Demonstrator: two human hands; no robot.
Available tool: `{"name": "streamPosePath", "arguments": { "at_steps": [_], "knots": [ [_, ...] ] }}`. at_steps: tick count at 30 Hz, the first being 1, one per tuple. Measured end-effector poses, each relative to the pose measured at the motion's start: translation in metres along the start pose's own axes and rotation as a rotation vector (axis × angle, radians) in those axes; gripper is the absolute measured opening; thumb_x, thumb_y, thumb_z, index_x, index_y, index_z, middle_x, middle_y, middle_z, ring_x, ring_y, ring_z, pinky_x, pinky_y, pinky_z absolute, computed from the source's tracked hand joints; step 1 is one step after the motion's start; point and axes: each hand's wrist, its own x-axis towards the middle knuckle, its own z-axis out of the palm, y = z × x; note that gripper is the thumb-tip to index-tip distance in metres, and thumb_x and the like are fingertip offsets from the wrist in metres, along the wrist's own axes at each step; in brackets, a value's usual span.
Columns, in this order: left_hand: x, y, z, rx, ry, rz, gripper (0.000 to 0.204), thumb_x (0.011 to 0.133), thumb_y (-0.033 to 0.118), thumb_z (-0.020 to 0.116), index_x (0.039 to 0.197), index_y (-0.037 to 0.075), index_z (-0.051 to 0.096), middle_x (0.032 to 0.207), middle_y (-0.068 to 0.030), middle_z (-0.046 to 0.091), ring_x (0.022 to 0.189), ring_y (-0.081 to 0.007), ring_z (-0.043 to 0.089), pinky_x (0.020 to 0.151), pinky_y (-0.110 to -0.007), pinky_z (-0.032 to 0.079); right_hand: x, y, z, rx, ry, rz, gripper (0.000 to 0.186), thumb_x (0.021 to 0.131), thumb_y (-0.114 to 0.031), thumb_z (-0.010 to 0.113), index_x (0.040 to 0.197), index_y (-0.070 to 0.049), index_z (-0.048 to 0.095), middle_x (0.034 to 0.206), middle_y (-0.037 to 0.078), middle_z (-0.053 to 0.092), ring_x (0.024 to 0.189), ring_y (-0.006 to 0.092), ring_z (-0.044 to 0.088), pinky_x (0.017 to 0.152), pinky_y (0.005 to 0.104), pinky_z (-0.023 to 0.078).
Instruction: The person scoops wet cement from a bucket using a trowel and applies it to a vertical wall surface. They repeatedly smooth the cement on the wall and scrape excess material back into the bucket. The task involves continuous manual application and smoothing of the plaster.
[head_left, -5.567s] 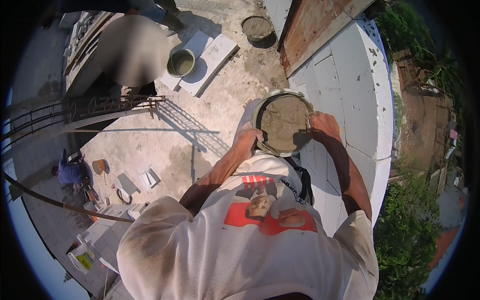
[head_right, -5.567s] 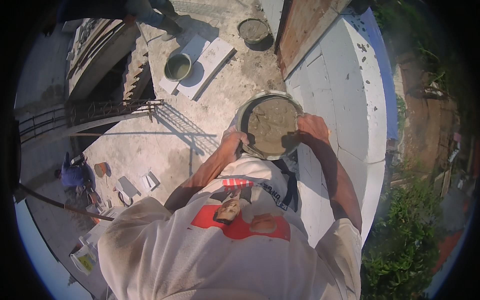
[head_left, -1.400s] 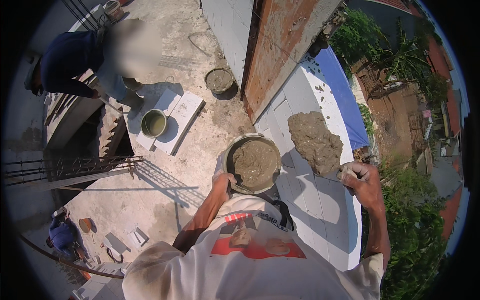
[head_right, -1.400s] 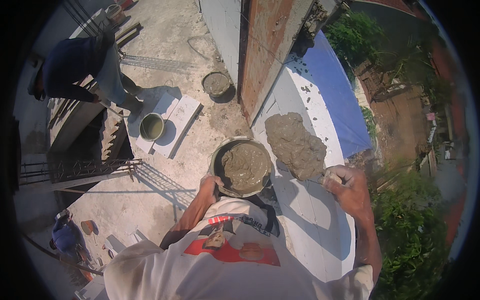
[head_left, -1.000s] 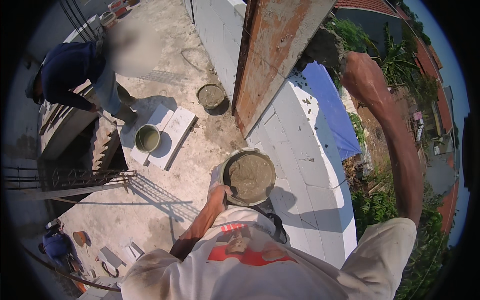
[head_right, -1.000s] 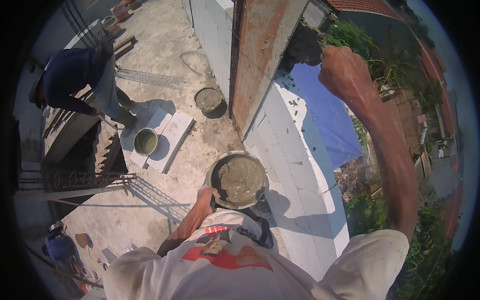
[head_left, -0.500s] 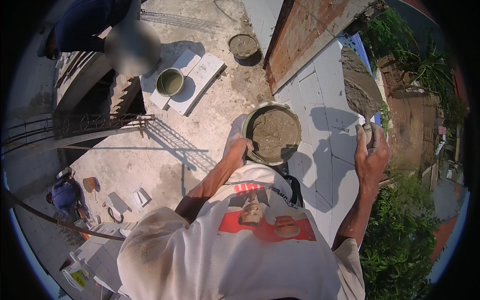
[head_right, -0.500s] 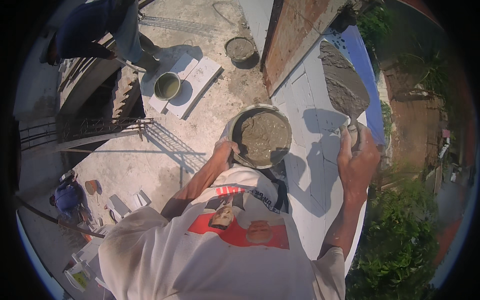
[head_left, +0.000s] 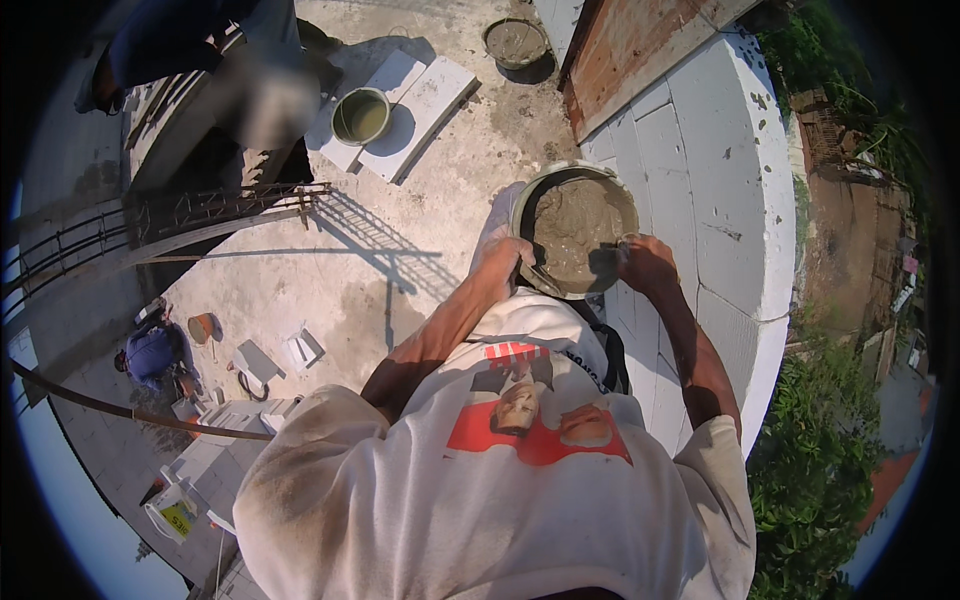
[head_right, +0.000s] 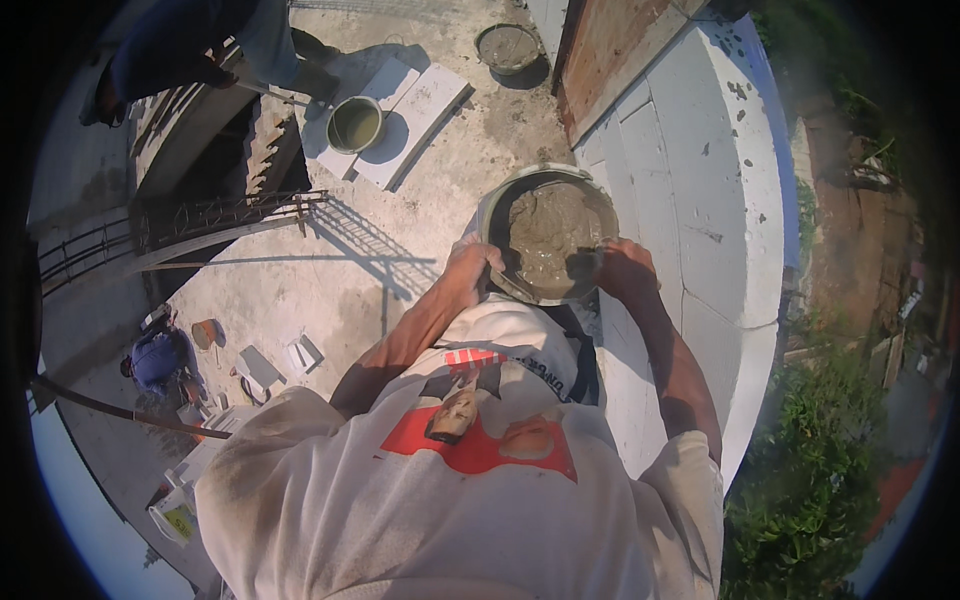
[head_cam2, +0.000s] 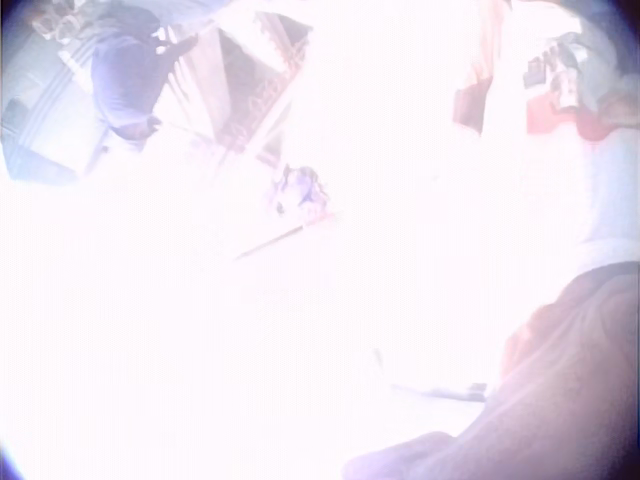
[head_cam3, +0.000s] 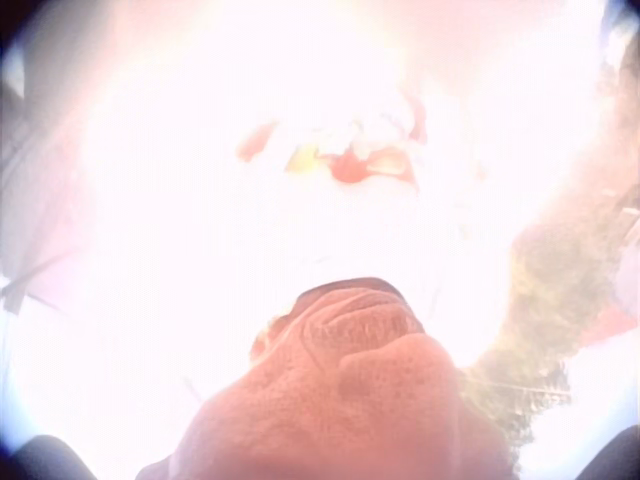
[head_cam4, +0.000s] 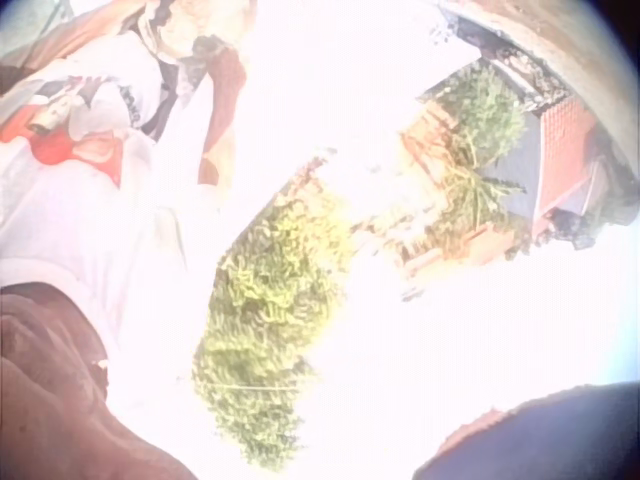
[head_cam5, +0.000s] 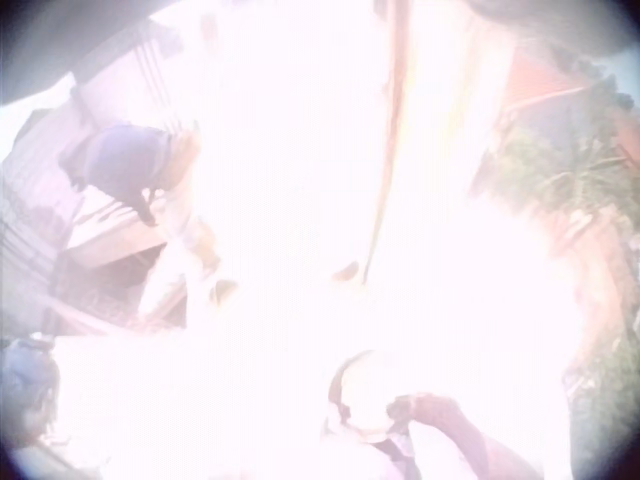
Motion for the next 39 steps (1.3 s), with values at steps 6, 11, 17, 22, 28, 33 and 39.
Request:
{"name": "streamPosePath", "arguments": {
  "at_steps": [6, 11, 17, 22, 28, 33, 39],
  "knots": [
    [0.0, 0.003, -0.006, 0.038, 0.05, 0.049, 0.04, 0.065, -0.015, 0.055, 0.1, 0.0, 0.066, 0.087, -0.0089, 0.067, 0.072, -0.0238, 0.065, 0.065, -0.036, 0.057, 0.019, -0.023, 0.009, -0.052, -0.096, -0.201, 0.03, 0.082, -0.029, 0.072, 0.101, -0.006, 0.072, 0.099, 0.021, 0.074, 0.1, 0.0373, 0.072, 0.09, 0.0499, 0.057],
    [-0.001, 0.002, -0.009, 0.006, -0.022, 0.063, 0.044, 0.062, -0.014, 0.055, 0.102, 0.0, 0.067, 0.089, -0.0102, 0.068, 0.073, -0.0241, 0.064, 0.068, -0.037, 0.056, 0.009, -0.017, 0.01, 0.303, -0.17, -0.104, 0.038, 0.089, -0.039, 0.069, 0.111, -0.009, 0.075, 0.112, 0.019, 0.074, 0.102, 0.0406, 0.071, 0.093, 0.0508, 0.056],
    [0.008, -0.001, -0.012, -0.028, 0.008, 0.059, 0.059, 0.064, -0.013, 0.052, 0.12, 0.001, 0.064, 0.103, -0.0118, 0.068, 0.086, -0.026, 0.067, 0.076, -0.038, 0.059, -0.021, 0.004, 0.048, 0.365, 0.105, -0.115, 0.04, 0.086, -0.027, 0.078, 0.116, -0.002, 0.075, 0.112, 0.023, 0.075, 0.105, 0.0394, 0.072, 0.092, 0.0452, 0.057],
    [0.004, 0.003, -0.007, -0.052, 0.004, 0.035, 0.064, 0.065, -0.013, 0.051, 0.125, 0.003, 0.063, 0.106, -0.012, 0.068, 0.09, -0.0278, 0.067, 0.079, -0.04, 0.059, -0.038, -0.002, 0.025, 0.509, 0.105, -0.096, 0.038, 0.087, -0.028, 0.077, 0.116, -0.003, 0.075, 0.113, 0.021, 0.075, 0.104, 0.038, 0.072, 0.093, 0.0451, 0.056],
    [-0.008, 0.016, 0.005, -0.005, 0.038, 0.028, 0.063, 0.063, -0.013, 0.053, 0.122, 0.003, 0.063, 0.101, -0.0113, 0.066, 0.086, -0.0277, 0.065, 0.077, -0.041, 0.059, -0.075, -0.016, -0.044, 0.609, 0.177, 0.0, 0.033, 0.086, -0.023, 0.079, 0.109, 0.001, 0.075, 0.094, 0.019, 0.075, 0.083, 0.0277, 0.072, 0.079, 0.0387, 0.055],
    [0.006, 0.011, -0.006, -0.003, -0.006, -0.009, 0.063, 0.061, -0.012, 0.054, 0.122, 0.003, 0.061, 0.097, -0.0121, 0.066, 0.079, -0.0289, 0.066, 0.071, -0.041, 0.06, -0.131, -0.027, -0.157, 0.687, 0.212, 0.163, 0.022, 0.088, -0.018, 0.077, 0.098, 0.002, 0.076, 0.075, 0.008, 0.069, 0.065, 0.0142, 0.061, 0.064, 0.0331, 0.05],
    [0.008, 0.014, 0.002, 0.009, 0.007, 0.02, 0.056, 0.06, -0.011, 0.054, 0.114, 0.001, 0.063, 0.092, -0.0126, 0.066, 0.075, -0.0288, 0.066, 0.069, -0.041, 0.061, -0.172, -0.01, -0.284, 0.899, 0.232, 0.38, 0.015, 0.092, -0.011, 0.066, 0.089, 0.001, 0.074, 0.071, -0.001, 0.06, 0.059, 0.0063, 0.051, 0.053, 0.0269, 0.04]
  ]
}}
